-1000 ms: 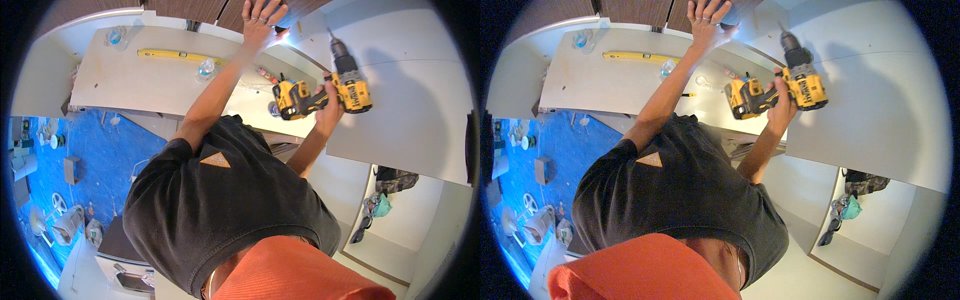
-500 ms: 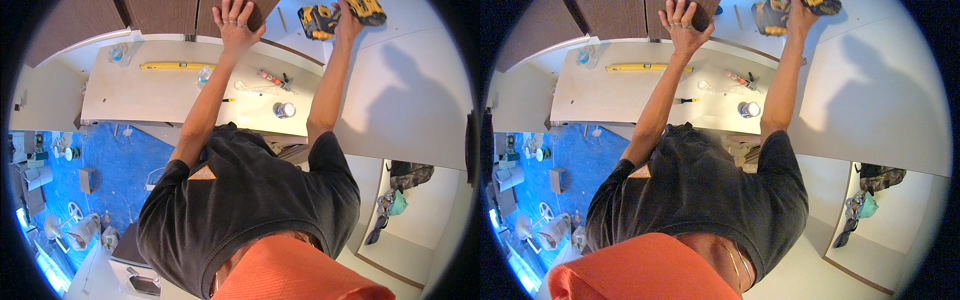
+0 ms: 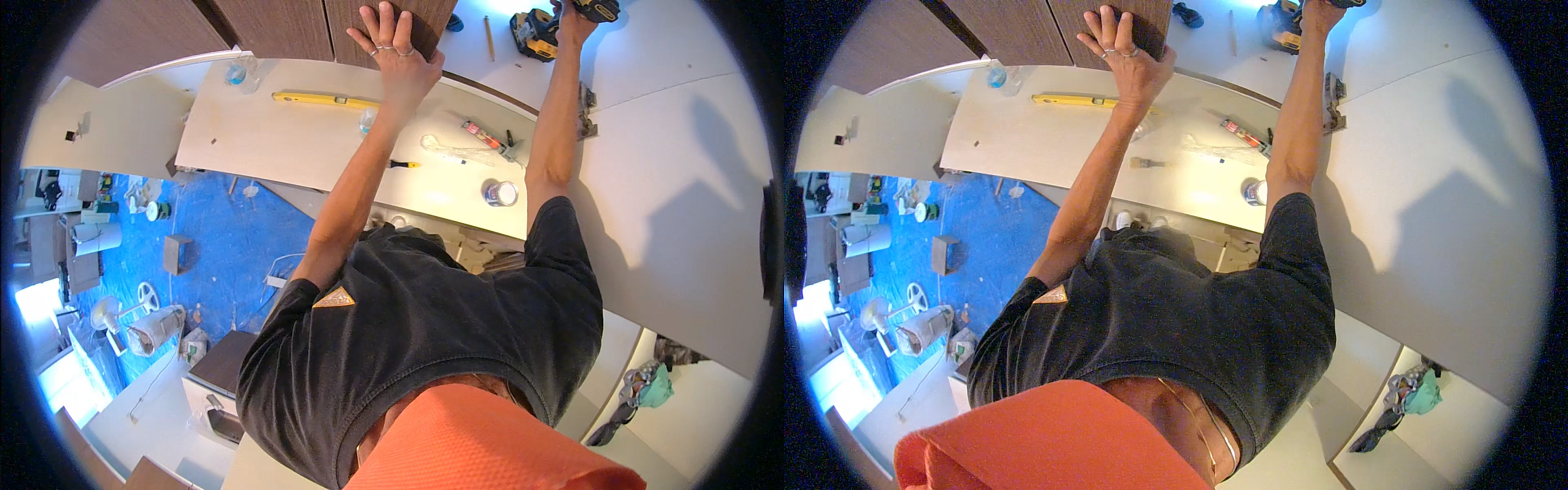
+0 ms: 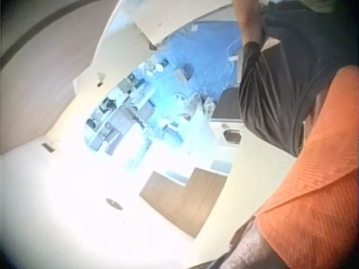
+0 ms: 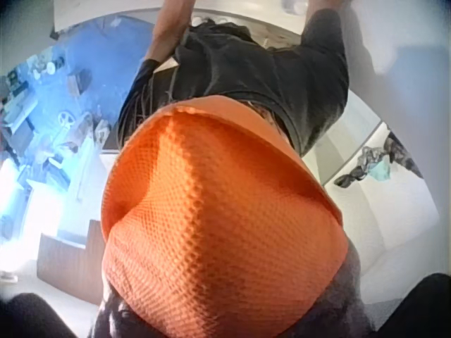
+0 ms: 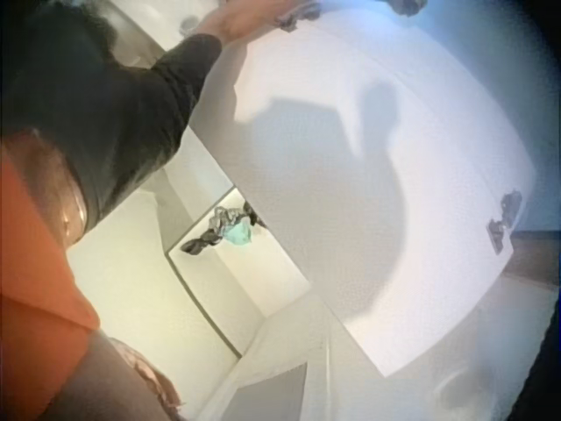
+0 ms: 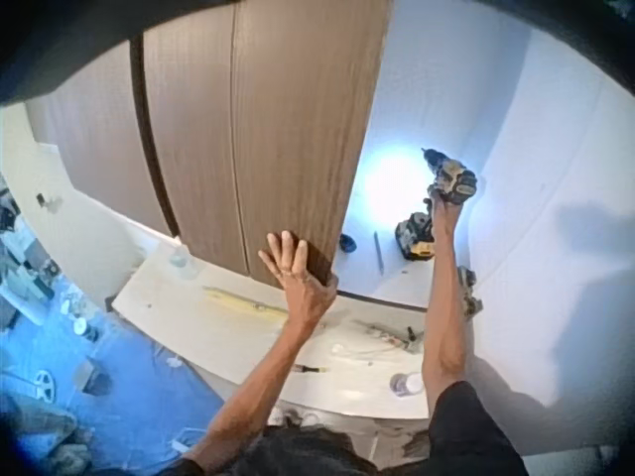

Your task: The person installs hinges on a cabinet door using a cordless drill and a screwdriver. They position the door, drill screws into the hinges, and make adjustments to ensure proper alignment.

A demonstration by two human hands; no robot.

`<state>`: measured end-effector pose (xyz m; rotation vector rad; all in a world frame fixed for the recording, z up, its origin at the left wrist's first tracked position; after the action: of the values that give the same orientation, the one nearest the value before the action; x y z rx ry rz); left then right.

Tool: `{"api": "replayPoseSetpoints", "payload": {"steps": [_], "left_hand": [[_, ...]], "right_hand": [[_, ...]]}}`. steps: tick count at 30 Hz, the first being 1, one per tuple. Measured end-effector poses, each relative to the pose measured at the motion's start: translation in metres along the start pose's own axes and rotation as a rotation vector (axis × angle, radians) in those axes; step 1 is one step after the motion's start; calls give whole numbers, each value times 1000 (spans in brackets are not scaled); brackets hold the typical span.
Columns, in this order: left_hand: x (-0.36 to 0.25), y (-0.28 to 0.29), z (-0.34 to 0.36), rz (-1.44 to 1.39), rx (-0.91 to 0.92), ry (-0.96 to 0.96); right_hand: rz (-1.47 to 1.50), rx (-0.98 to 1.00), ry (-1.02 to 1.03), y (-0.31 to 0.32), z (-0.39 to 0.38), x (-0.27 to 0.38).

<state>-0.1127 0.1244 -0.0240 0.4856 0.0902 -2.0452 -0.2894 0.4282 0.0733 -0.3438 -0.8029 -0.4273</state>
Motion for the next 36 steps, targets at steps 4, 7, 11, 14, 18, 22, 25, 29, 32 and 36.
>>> {"api": "replayPoseSetpoints", "payload": {"steps": [4,7,11,14,18,22,25,29,32,36], "left_hand": [[-5,13,2,-50,25,31],[-4,25,3,-122,44,21],[-1,49,-4,-141,64,-67],[5,74,-12,-335,179,75],[24,116,-14,-471,234,424],[41,141,-4,-335,242,576],[53,143,3,-436,187,594],[64,144,2,-448,167,607],[68,144,-5,-520,145,644],[72,138,-4,-351,175,639]], "right_hand": [[13,31,-30,-2,-2,-18],[38,43,-59,1,3,-38],[50,68,-104,8,2,-41],[-249,-99,117,18,-32,-2],[-97,-388,408,22,-144,51],[-240,353,245,-54,-194,40],[-517,469,232,-91,-193,19],[-450,650,137,-100,-183,19],[-240,765,-44,-98,-187,39],[-11,887,33,-109,-209,72]]}}
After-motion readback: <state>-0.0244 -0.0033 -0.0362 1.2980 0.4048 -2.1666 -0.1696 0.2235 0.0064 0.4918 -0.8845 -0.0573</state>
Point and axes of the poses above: each hand's wrist, its own z-axis towards the middle knuckle, its own y-axis out of the back of the hand, x = y × z, the point moved 3 cm from there along z, towards the middle knuckle, and after that the axes turned 7 degrees about z, right-handed, at the moved point
